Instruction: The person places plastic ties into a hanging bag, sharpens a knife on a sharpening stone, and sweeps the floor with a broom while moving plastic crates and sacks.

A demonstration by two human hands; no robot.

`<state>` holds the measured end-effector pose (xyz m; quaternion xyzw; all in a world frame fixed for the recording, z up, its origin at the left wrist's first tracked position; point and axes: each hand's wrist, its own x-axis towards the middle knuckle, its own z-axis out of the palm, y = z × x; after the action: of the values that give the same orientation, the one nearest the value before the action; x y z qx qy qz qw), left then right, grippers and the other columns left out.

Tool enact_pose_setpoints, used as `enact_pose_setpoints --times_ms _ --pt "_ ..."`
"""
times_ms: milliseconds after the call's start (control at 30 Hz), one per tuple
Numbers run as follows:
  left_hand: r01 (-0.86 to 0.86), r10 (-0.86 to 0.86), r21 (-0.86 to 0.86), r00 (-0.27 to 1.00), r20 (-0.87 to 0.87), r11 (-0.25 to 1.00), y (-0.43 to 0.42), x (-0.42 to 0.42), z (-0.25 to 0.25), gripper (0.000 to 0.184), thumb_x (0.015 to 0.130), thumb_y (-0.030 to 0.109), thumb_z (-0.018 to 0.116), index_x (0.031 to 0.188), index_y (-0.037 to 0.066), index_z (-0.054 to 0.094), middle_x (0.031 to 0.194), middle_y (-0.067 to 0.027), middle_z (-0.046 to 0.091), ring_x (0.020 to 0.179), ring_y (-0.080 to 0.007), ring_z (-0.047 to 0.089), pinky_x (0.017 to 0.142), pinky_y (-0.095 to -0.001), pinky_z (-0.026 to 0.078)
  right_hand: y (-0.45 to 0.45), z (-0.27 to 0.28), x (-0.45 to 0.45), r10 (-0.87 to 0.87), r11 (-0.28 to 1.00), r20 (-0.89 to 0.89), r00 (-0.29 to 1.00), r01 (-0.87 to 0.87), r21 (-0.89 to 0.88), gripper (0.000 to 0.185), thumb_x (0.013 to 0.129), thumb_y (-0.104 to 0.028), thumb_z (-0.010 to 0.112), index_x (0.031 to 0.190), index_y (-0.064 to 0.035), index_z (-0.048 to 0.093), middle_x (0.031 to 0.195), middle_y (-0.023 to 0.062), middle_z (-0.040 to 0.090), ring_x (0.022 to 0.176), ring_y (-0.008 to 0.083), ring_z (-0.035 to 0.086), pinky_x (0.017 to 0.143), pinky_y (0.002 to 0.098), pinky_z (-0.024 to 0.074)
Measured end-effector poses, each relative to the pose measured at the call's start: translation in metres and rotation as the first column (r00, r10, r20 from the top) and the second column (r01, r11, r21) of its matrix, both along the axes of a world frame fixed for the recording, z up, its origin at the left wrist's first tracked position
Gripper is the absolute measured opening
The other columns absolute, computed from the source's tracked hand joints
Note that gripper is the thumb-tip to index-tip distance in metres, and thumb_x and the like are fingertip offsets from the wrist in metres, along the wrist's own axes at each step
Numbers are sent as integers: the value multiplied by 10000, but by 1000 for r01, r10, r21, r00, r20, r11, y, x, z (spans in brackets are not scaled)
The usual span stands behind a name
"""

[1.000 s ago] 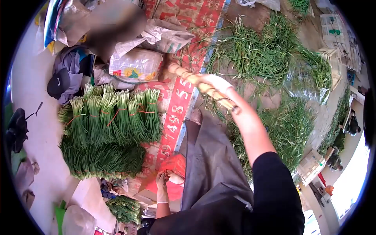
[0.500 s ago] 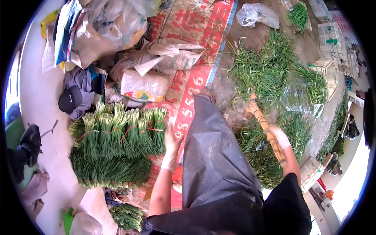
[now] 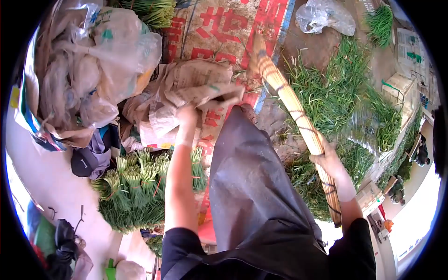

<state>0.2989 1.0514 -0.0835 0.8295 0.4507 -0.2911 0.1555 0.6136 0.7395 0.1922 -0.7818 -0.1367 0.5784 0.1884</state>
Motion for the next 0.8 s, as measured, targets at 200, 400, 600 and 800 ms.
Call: enact_pose_setpoints --times_ms 200,400,600,800 --pt "-707 747 -583 -117 654 400 58 -198 196 143 817 99 538 784 -14 620 686 -35 583 598 -125 520 541 -279 432 124 -60 3 -32 968 -269 962 97 232 718 698 -110 666 1330 -57 330 1145 113 512 950 183 527 833 282 428" --pt "-828 572 -221 140 809 515 91 -360 307 72 837 29 514 886 55 559 845 -47 553 771 -169 544 711 -318 485 247 -154 -78 -145 889 -641 754 384 251 280 842 -244 551 1050 -59 523 783 10 534 652 78 518 567 205 440" --pt "-970 616 -105 52 786 217 93 -469 275 56 810 49 521 856 39 550 849 -79 562 758 -204 546 679 -334 479 152 -146 -72 -342 824 -775 530 566 23 266 890 -246 486 906 19 502 654 33 566 632 146 612 520 239 514" --pt "-910 778 12 361 513 415 92 -387 240 175 814 80 447 937 40 564 859 -132 613 721 -223 564 626 -333 494 -21 -40 -53 -692 696 -339 637 714 -79 280 815 -272 611 926 -27 534 724 15 554 599 71 514 528 204 426"
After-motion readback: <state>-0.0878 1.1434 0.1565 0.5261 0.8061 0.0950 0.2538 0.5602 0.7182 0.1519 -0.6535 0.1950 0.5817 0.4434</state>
